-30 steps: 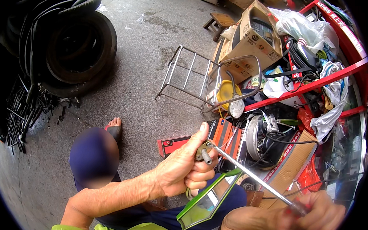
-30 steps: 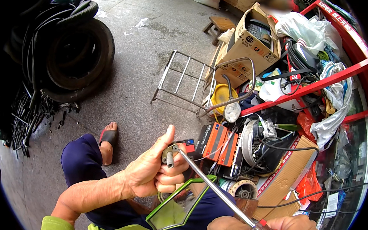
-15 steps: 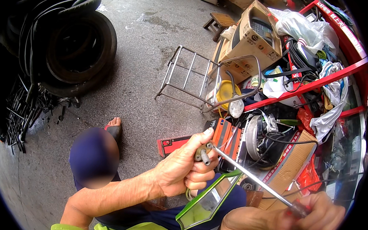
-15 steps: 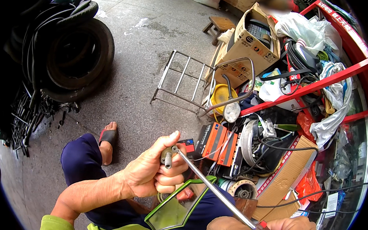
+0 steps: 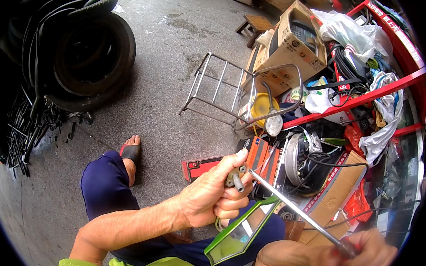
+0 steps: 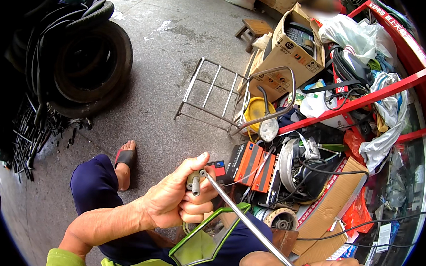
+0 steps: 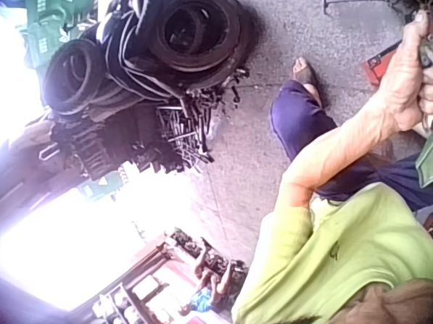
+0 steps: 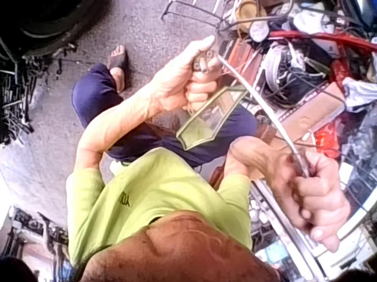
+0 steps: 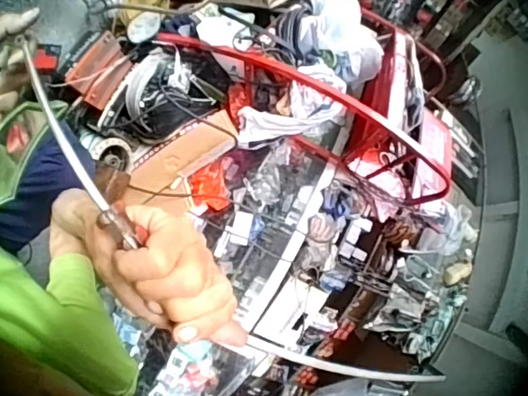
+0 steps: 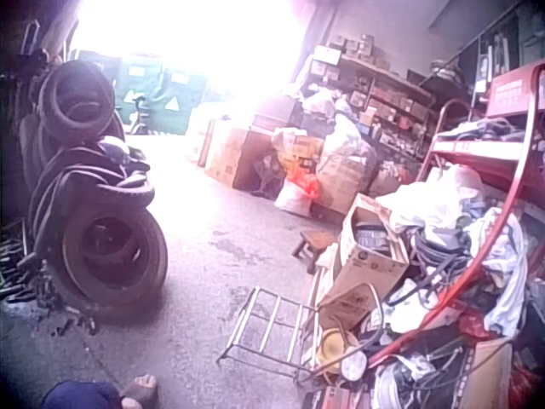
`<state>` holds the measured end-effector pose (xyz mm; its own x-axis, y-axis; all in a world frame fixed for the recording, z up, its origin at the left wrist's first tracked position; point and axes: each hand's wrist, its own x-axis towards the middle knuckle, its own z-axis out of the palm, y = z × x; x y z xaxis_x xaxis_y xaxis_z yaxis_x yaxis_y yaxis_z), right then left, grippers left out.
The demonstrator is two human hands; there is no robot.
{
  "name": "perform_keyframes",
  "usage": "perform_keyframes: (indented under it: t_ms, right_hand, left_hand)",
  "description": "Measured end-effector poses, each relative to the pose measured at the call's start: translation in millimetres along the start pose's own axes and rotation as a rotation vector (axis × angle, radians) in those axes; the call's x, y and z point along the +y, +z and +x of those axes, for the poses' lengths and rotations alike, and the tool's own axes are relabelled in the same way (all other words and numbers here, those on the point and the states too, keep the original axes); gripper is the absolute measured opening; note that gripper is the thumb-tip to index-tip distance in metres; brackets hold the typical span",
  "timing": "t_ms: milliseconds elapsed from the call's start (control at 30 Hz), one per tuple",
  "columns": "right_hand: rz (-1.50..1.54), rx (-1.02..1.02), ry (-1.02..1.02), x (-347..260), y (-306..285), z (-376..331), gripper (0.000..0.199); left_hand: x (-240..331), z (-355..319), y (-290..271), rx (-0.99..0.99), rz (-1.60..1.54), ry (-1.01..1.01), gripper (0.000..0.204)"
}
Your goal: The person assembles a small green-framed mirror by inserting a metal rod into its back, tightening it with a screwdriver, and then using pliers to secure the components. The person handles the mirror, rod, screwdriver, and pliers in a cluttered workshop.
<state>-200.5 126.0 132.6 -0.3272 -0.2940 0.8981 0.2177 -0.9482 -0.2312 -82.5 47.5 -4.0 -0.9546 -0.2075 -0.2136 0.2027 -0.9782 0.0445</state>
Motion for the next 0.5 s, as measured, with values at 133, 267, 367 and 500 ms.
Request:
perform_keyframes:
  t_ms: [133, 267, 367, 500]
  right_hand:
    - [0.022, 0.021, -0.022, 5.0, 3.9, -1.4, 0.033]
    - [-0.005, 0.004, 0.070, 1.0, 5.0, -0.2, 0.034]
    - [0.001, -0.008, 0.057, 1.6, 3.7, -0.1, 0.035]
    - [-0.020, -0.015, 0.061, -0.1, 2.4, -1.1, 0.035]
  left_hand:
    - [-0.6, -0.1, 1.2, 0.032, 0.001, 0.003, 0.047]
    - [0.1, -1.1, -0.1, 0.017, -0.002, 0.004, 0.046]
    - [-0.5, -0.4, -1.1, -0.002, 0.011, 0.002, 0.046]
    - [-0.8, -0.6, 0.0, -0.001, 0.023, 0.007, 0.046]
